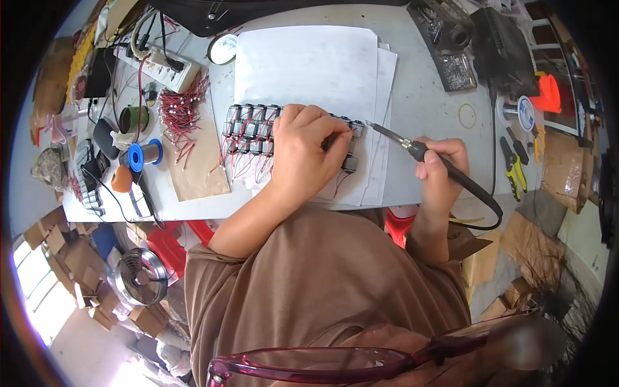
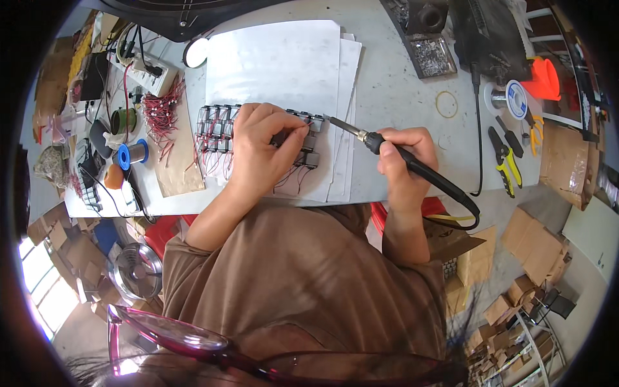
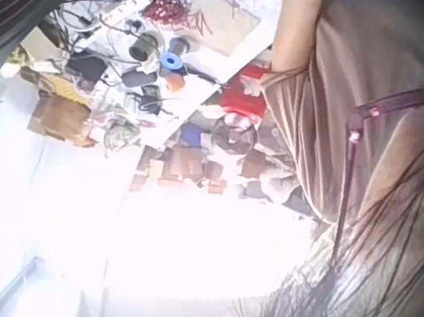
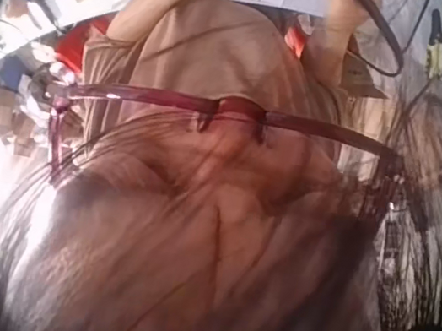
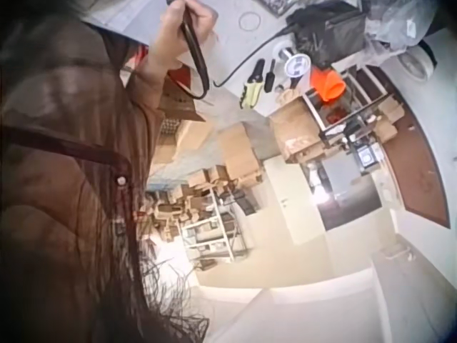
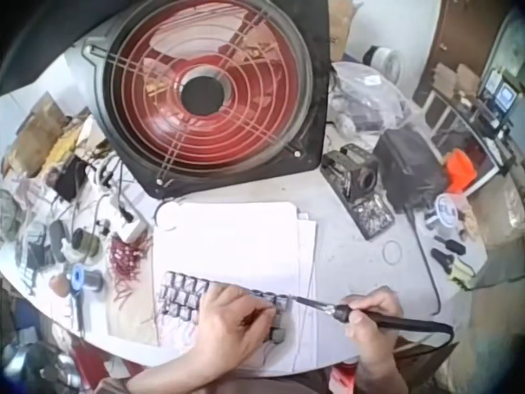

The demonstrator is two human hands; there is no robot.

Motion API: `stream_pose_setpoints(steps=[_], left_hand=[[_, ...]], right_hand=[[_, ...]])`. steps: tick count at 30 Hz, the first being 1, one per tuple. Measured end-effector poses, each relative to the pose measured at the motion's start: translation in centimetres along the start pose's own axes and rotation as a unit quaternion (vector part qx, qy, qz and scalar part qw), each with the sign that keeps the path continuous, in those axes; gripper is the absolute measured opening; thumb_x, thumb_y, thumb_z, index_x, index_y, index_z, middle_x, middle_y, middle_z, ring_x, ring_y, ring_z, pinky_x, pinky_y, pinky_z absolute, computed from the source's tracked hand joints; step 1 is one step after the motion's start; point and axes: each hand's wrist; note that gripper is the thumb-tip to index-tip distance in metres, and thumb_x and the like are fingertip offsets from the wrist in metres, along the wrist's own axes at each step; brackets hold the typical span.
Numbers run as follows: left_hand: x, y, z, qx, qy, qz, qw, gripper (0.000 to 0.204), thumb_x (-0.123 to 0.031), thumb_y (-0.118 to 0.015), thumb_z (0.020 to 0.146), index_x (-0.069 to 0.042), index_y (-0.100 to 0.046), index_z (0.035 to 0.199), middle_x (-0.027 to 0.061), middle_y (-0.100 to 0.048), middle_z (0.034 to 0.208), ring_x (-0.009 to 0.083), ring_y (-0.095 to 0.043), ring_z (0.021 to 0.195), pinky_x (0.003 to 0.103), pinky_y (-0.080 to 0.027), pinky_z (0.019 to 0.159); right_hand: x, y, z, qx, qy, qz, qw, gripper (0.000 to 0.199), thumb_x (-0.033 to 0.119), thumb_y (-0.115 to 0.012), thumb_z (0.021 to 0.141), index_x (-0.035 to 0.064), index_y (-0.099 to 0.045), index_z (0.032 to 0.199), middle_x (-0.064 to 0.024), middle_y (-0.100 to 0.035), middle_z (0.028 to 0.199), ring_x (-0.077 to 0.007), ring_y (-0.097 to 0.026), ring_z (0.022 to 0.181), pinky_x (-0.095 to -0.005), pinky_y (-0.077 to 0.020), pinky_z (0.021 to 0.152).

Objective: The person solders wires onto small electronic components arranged on a table using a soldering iron.

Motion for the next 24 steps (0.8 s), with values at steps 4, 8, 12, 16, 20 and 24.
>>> stream_pose_setpoints(steps=[4,8,12,16,20,24], left_hand=[[-0.3,-0.2,0.2,0.014,0.009,0.015,1.0,0.008,-0.007,-0.069,0.071,-0.009,-0.068,0.079,0.0021,-0.062,0.072,0.0217,-0.053,0.08,0.035,-0.039,0.074],[0.1,-0.3,0.1,0.006,0.018,0.008,1.0,0.008,-0.009,-0.07,0.072,-0.01,-0.068,0.079,0.001,-0.063,0.074,0.0214,-0.053,0.079,0.035,-0.038,0.075],[-0.2,-0.3,0.2,0.016,0.023,0.005,1.0,0.006,-0.009,-0.069,0.073,-0.011,-0.068,0.078,0.0007,-0.062,0.073,0.021,-0.052,0.078,0.034,-0.036,0.073],[-0.4,-0.6,0.3,0.013,0.018,0.008,1.0,0.004,-0.009,-0.069,0.072,-0.011,-0.066,0.075,0.0004,-0.06,0.07,0.0208,-0.051,0.077,0.034,-0.035,0.073],[-0.6,-0.9,0.3,0.02,0.018,0.007,1.0,0.004,-0.009,-0.068,0.071,-0.01,-0.064,0.072,0.0001,-0.057,0.068,0.0213,-0.049,0.078,0.036,-0.035,0.074],[-0.5,-1.1,0.4,0.029,0.021,0.014,0.999,0.004,-0.01,-0.067,0.07,-0.01,-0.063,0.071,0.0006,-0.057,0.068,0.0221,-0.049,0.078,0.036,-0.034,0.074]], right_hand=[[-0.3,0.2,-0.1,0.009,-0.002,0.014,1.0,0.011,-0.003,-0.054,0.08,-0.0015,-0.05,0.09,-0.0148,-0.061,0.084,-0.0052,-0.046,0.055,-0.0194,-0.0398,0.051],[-0.3,0.2,-0.1,-0.001,0.004,-0.012,1.0,0.011,-0.002,-0.048,0.079,-0.0012,-0.049,0.09,-0.0196,-0.059,0.08,-0.0069,-0.042,0.051,-0.0217,-0.0409,0.051],[-0.6,0.6,-0.2,0.009,0.006,0.004,1.0,0.011,-0.003,-0.051,0.08,-0.0014,-0.05,0.09,-0.0156,-0.06,0.08,-0.006,-0.044,0.053,-0.0207,-0.0403,0.051],[-1.0,1.1,-0.3,0.019,0.009,0.006,1.0,0.012,-0.004,-0.055,0.08,-0.0015,-0.05,0.09,-0.0141,-0.062,0.083,-0.0052,-0.046,0.054,-0.0196,-0.0396,0.051],[-1.1,0.8,-0.4,0.02,0.013,0.016,1.0,0.012,-0.004,-0.056,0.08,-0.0015,-0.05,0.09,-0.0139,-0.062,0.083,-0.0051,-0.046,0.054,-0.0195,-0.0393,0.051],[-1.2,0.7,-0.4,0.043,0.022,0.026,0.999,0.012,-0.004,-0.056,0.081,-0.001,-0.05,0.091,-0.014,-0.062,0.084,-0.0048,-0.045,0.054,-0.0189,-0.0387,0.05]])
Point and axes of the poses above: each hand's wrist, its own z-axis towards the middle knuckle, its own y-axis out of the back of the hand, x = y × z
